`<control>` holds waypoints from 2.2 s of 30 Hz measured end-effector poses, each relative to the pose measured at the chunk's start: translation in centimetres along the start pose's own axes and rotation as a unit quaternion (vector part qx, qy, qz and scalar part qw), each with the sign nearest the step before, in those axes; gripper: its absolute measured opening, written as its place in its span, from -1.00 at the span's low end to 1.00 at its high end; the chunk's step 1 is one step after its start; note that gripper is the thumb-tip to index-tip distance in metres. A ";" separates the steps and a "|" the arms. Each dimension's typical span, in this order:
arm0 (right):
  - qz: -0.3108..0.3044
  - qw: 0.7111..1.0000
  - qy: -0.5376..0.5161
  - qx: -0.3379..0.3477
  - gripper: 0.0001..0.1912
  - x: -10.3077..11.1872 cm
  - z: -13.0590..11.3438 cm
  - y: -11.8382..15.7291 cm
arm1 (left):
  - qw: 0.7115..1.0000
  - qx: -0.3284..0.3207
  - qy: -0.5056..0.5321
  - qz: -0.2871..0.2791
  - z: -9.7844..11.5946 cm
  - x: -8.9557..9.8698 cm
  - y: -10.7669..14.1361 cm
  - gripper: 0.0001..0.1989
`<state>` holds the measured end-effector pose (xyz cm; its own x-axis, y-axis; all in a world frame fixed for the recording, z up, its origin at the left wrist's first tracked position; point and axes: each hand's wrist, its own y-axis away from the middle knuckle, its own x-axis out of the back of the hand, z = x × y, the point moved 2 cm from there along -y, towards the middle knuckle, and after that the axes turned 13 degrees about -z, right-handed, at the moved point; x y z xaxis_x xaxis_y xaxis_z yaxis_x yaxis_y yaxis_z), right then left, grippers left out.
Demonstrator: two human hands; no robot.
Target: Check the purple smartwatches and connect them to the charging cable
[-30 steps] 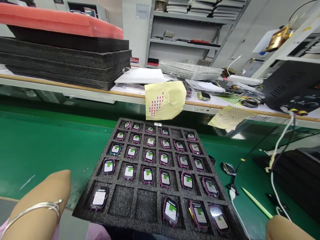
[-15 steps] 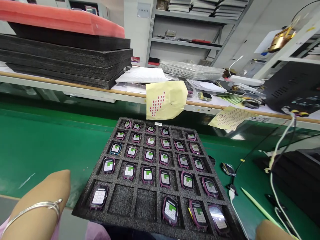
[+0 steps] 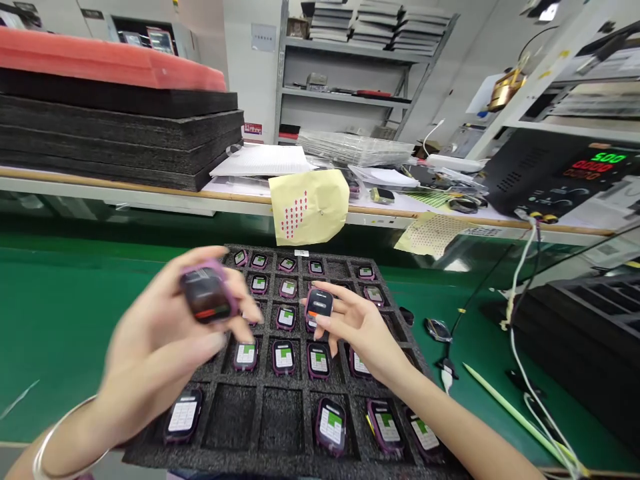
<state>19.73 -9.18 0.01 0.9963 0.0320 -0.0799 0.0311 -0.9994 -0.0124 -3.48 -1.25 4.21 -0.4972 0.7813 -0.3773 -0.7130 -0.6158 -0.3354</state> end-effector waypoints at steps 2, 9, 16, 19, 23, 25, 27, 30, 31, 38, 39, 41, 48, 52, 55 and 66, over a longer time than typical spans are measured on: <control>-0.012 1.000 0.001 0.010 -0.46 -0.3 0.2 0.5 | 0.996 0.065 0.009 -0.055 -1.1 -0.9 -2.0 -0.48; -0.008 0.999 0.007 0.032 -0.57 0.0 0.4 0.9 | 0.984 0.153 0.000 -0.094 -6.7 -0.7 -4.5 -0.53; 0.031 0.996 0.077 0.014 -0.68 0.6 0.6 0.9 | 0.982 0.130 0.042 -0.128 -8.4 -1.0 -3.8 -0.48; 0.031 0.997 0.066 0.019 -0.71 0.7 0.4 1.0 | 0.981 0.117 0.058 -0.143 -9.0 -0.7 -3.5 -0.49; 0.023 0.999 0.041 0.019 -0.72 0.6 0.3 1.2 | 0.983 0.131 0.047 -0.120 -9.1 -0.6 -3.3 -0.51; 0.022 0.999 0.029 0.021 -0.71 0.5 0.3 1.4 | 0.983 0.137 0.039 -0.112 -9.0 -0.7 -3.3 -0.52; 0.021 0.999 0.021 0.023 -0.69 0.3 0.3 1.5 | 0.983 0.140 0.035 -0.111 -8.9 -0.8 -3.3 -0.52; 0.019 0.999 0.018 0.026 -0.68 0.0 0.4 1.5 | 0.983 0.145 0.031 -0.112 -9.0 -0.7 -3.3 -0.54; 0.020 0.999 0.023 0.026 -0.68 0.0 0.5 1.5 | 0.982 0.145 0.031 -0.115 -9.1 -0.6 -3.2 -0.55; 0.036 0.998 0.057 0.016 -0.71 -0.1 0.6 1.4 | 0.982 0.129 0.043 -0.130 -9.4 -0.4 -3.1 -0.45; 0.027 0.998 0.052 0.017 -0.69 -0.1 0.6 1.4 | 0.982 0.130 0.043 -0.128 -9.4 -0.4 -3.1 -0.44; 0.003 0.999 0.028 0.022 -0.62 -0.1 0.6 1.4 | 0.983 0.129 0.043 -0.122 -9.4 -0.4 -3.1 -0.44; -0.016 0.999 -0.001 0.036 -0.55 -0.1 0.4 1.5 | 0.983 0.131 0.049 -0.118 -9.3 -0.4 -3.1 -0.45; -0.003 0.999 0.011 0.034 -0.60 -0.2 0.4 1.6 | 0.983 0.145 0.043 -0.104 -9.2 -0.6 -3.1 -0.54; -0.005 0.999 0.011 0.032 -0.60 -0.3 0.4 1.6 | 0.983 0.152 0.028 -0.096 -9.0 -0.8 -3.2 -0.56; -0.012 1.000 -0.001 0.022 -0.51 -0.4 0.5 1.6 | 0.982 0.138 0.044 -0.122 -8.9 -0.5 -2.9 -0.37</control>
<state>19.33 -10.76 -0.52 0.9951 0.0568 -0.0810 0.0521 -0.9969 -0.0590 3.20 -0.75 -2.28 -0.2595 0.8829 -0.3913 -0.9182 -0.3511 -0.1832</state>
